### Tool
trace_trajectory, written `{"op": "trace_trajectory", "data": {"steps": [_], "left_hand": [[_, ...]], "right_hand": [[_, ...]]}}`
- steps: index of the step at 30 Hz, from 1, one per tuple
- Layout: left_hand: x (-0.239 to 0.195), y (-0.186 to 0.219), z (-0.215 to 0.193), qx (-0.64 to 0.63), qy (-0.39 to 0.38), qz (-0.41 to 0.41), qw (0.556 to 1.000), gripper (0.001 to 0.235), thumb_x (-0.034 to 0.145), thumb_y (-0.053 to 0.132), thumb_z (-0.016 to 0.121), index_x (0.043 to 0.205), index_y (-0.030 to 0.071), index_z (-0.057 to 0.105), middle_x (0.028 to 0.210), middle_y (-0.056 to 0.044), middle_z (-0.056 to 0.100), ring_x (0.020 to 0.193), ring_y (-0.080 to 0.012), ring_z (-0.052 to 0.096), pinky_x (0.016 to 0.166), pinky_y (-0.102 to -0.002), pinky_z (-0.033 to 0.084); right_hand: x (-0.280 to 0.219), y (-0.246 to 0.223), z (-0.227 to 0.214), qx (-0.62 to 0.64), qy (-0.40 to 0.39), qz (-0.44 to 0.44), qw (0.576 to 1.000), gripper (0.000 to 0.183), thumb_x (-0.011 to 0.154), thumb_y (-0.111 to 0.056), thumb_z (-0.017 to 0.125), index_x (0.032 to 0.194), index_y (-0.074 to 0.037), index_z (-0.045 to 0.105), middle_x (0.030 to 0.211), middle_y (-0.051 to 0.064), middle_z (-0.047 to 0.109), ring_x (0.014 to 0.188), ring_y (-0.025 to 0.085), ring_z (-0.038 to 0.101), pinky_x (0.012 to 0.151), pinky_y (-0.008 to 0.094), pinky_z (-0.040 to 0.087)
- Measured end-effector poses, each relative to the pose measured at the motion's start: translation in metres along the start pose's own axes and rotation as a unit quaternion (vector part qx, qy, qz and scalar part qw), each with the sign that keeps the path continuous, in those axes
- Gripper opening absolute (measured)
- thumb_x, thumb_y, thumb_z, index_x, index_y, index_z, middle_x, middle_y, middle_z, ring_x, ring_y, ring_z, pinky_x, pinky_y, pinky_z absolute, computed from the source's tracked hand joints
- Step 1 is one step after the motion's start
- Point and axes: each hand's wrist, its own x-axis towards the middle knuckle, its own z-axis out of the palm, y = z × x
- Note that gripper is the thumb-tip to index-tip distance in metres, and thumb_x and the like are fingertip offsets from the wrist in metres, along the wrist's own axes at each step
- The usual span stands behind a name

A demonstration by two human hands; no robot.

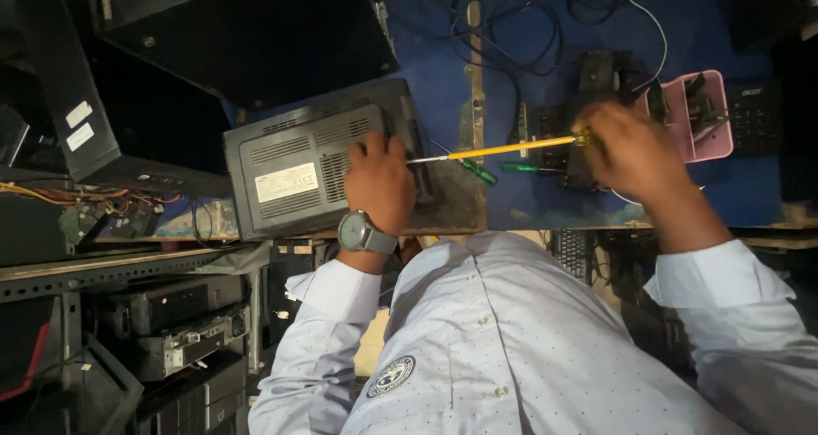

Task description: The person removes the front cover and a toner cartridge from a laser printer, then uses a screwdriver to remove screws from the back panel. The person flips the printer over and continues unscrewing the back panel.

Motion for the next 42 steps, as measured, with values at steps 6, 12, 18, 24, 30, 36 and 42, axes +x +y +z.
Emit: {"op": "trace_trajectory", "data": {"steps": [6,12,18,24,30,36,42], "left_hand": [[0.000,0.000,-0.004,-0.014,-0.019,0.016,1.000,0.012,0.071,0.010,0.070,0.082,0.007,0.074,0.109,-0.015,0.058,0.101,-0.0382,0.057,0.060,-0.042,0.058],[0.001,0.001,-0.001,-0.026,-0.031,0.013,0.999,0.013,0.071,0.007,0.070,0.083,0.003,0.075,0.110,-0.018,0.058,0.101,-0.0413,0.057,0.060,-0.041,0.058],[0.001,0.000,0.001,-0.011,0.002,0.024,1.000,0.014,0.072,0.006,0.069,0.085,0.003,0.074,0.110,-0.017,0.059,0.100,-0.0418,0.058,0.061,-0.041,0.058],[0.000,-0.002,-0.003,0.006,0.011,0.048,0.999,0.010,0.080,0.010,0.069,0.087,0.006,0.074,0.108,-0.011,0.062,0.101,-0.0340,0.059,0.083,-0.047,0.055],[0.005,-0.005,-0.015,-0.051,0.080,0.069,0.993,0.012,0.086,0.016,0.070,0.094,0.007,0.074,0.104,-0.010,0.065,0.100,-0.0344,0.060,0.091,-0.049,0.050],[-0.006,-0.013,-0.026,-0.211,0.136,0.034,0.967,0.013,0.090,0.011,0.075,0.103,0.008,0.074,0.104,-0.010,0.068,0.100,-0.0327,0.063,0.088,-0.044,0.050],[-0.017,-0.036,-0.036,-0.273,0.131,-0.013,0.953,0.016,0.091,0.008,0.074,0.107,0.007,0.074,0.103,-0.011,0.069,0.097,-0.0316,0.065,0.085,-0.042,0.051]], "right_hand": [[-0.003,0.003,-0.004,0.060,0.002,-0.110,0.992,0.053,0.080,0.001,0.064,0.132,-0.003,0.066,0.144,0.017,0.063,0.117,0.035,0.063,0.101,0.041,0.051],[-0.008,0.006,0.006,-0.001,0.057,-0.088,0.994,0.023,0.091,-0.001,0.068,0.114,-0.004,0.068,0.106,0.013,0.071,0.104,0.033,0.068,0.093,0.045,0.052],[-0.016,0.002,0.012,-0.013,0.134,-0.105,0.985,0.019,0.088,0.004,0.070,0.102,-0.007,0.064,0.105,0.010,0.072,0.099,0.031,0.068,0.093,0.043,0.050],[-0.034,0.010,0.013,0.000,0.120,-0.092,0.989,0.021,0.089,0.003,0.072,0.105,-0.009,0.065,0.108,0.009,0.072,0.097,0.029,0.069,0.090,0.040,0.051],[-0.078,0.022,0.027,0.061,0.084,0.059,0.993,0.030,0.093,-0.010,0.075,0.123,-0.007,0.071,0.116,0.018,0.071,0.105,0.035,0.069,0.091,0.043,0.055],[-0.113,-0.002,0.115,0.230,0.022,0.190,0.954,0.034,0.091,-0.006,0.068,0.125,-0.004,0.067,0.108,0.021,0.073,0.094,0.029,0.072,0.083,0.039,0.056],[-0.107,-0.018,0.196,0.248,0.020,0.229,0.941,0.031,0.088,-0.002,0.068,0.119,-0.003,0.068,0.105,0.021,0.074,0.092,0.033,0.073,0.079,0.039,0.057]]}}
